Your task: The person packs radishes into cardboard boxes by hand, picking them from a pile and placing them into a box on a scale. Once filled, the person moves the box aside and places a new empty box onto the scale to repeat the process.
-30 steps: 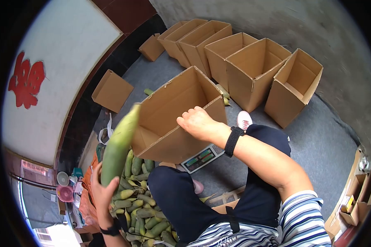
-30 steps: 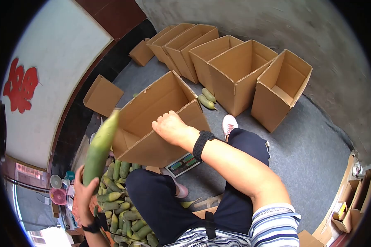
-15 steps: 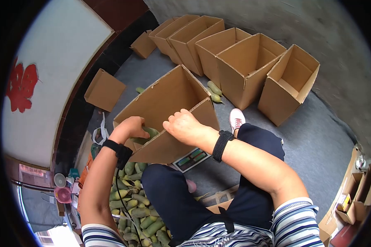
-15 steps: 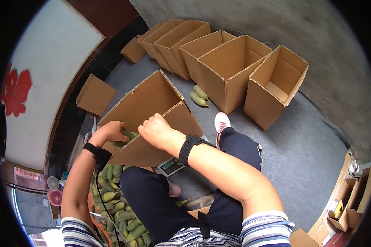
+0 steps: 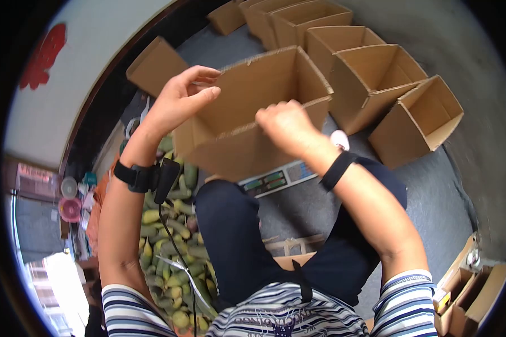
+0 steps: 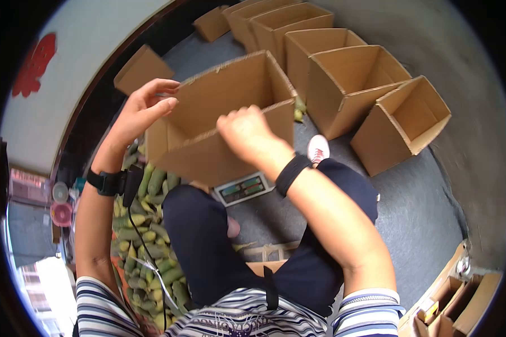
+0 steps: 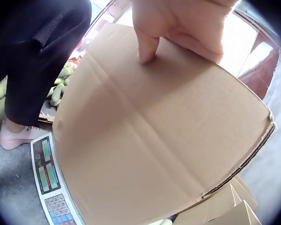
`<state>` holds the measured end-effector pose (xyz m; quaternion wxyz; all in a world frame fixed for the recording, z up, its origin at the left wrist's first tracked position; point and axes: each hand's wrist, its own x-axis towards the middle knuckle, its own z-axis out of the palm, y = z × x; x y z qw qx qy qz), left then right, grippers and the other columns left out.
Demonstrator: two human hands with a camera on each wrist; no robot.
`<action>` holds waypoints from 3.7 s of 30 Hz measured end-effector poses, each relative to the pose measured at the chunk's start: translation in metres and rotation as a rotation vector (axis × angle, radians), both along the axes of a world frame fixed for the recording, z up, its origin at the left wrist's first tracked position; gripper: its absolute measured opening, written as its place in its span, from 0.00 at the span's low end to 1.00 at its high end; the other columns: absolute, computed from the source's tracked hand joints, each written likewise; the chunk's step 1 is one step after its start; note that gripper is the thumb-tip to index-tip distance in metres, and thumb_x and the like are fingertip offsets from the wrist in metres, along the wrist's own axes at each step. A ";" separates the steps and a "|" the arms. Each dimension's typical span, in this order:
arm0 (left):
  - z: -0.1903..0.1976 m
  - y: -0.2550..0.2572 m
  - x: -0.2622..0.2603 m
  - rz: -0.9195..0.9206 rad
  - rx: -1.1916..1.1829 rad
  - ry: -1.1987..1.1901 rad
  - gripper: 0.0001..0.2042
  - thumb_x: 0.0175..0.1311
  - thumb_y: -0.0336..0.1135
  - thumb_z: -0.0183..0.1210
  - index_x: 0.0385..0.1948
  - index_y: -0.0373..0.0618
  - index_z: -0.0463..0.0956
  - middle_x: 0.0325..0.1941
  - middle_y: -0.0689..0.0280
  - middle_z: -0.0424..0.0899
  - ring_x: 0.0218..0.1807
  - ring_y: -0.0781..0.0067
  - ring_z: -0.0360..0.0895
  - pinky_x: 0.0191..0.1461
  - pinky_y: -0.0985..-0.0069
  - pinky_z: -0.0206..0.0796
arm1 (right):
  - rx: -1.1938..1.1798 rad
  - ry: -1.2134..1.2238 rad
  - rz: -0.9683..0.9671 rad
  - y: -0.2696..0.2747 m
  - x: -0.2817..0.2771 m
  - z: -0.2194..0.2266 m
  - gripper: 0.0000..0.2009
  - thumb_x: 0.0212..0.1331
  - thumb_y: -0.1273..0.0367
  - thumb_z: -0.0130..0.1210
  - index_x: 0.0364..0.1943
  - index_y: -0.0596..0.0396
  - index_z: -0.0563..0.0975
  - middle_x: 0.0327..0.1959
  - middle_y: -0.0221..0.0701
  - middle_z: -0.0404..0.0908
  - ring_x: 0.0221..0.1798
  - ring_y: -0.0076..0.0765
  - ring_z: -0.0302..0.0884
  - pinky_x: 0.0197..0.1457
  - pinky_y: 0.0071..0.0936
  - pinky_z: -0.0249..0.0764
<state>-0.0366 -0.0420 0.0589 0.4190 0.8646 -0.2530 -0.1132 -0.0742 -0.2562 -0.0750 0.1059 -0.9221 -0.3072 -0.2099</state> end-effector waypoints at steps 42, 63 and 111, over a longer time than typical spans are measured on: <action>-0.315 0.273 -0.488 1.019 0.909 0.547 0.35 0.37 0.48 0.70 0.46 0.36 0.67 0.46 0.45 0.76 0.49 0.44 0.75 0.53 0.57 0.70 | -0.056 0.023 0.054 0.004 -0.003 0.009 0.12 0.49 0.69 0.61 0.35 0.56 0.72 0.33 0.40 0.79 0.42 0.48 0.78 0.44 0.42 0.74; 0.037 0.091 -0.145 0.674 -0.056 -0.731 0.22 0.54 0.29 0.68 0.51 0.35 0.72 0.51 0.62 0.80 0.47 0.74 0.78 0.52 0.74 0.71 | -0.038 0.125 -0.035 0.002 -0.012 0.008 0.10 0.52 0.67 0.60 0.33 0.54 0.72 0.32 0.35 0.80 0.41 0.43 0.79 0.44 0.40 0.71; -0.353 0.315 -0.540 1.292 0.880 0.972 0.39 0.41 0.45 0.73 0.53 0.31 0.66 0.57 0.41 0.70 0.59 0.44 0.71 0.60 0.61 0.67 | -0.103 0.060 0.001 0.003 -0.006 0.005 0.14 0.58 0.65 0.57 0.43 0.57 0.72 0.38 0.42 0.80 0.46 0.51 0.77 0.46 0.41 0.73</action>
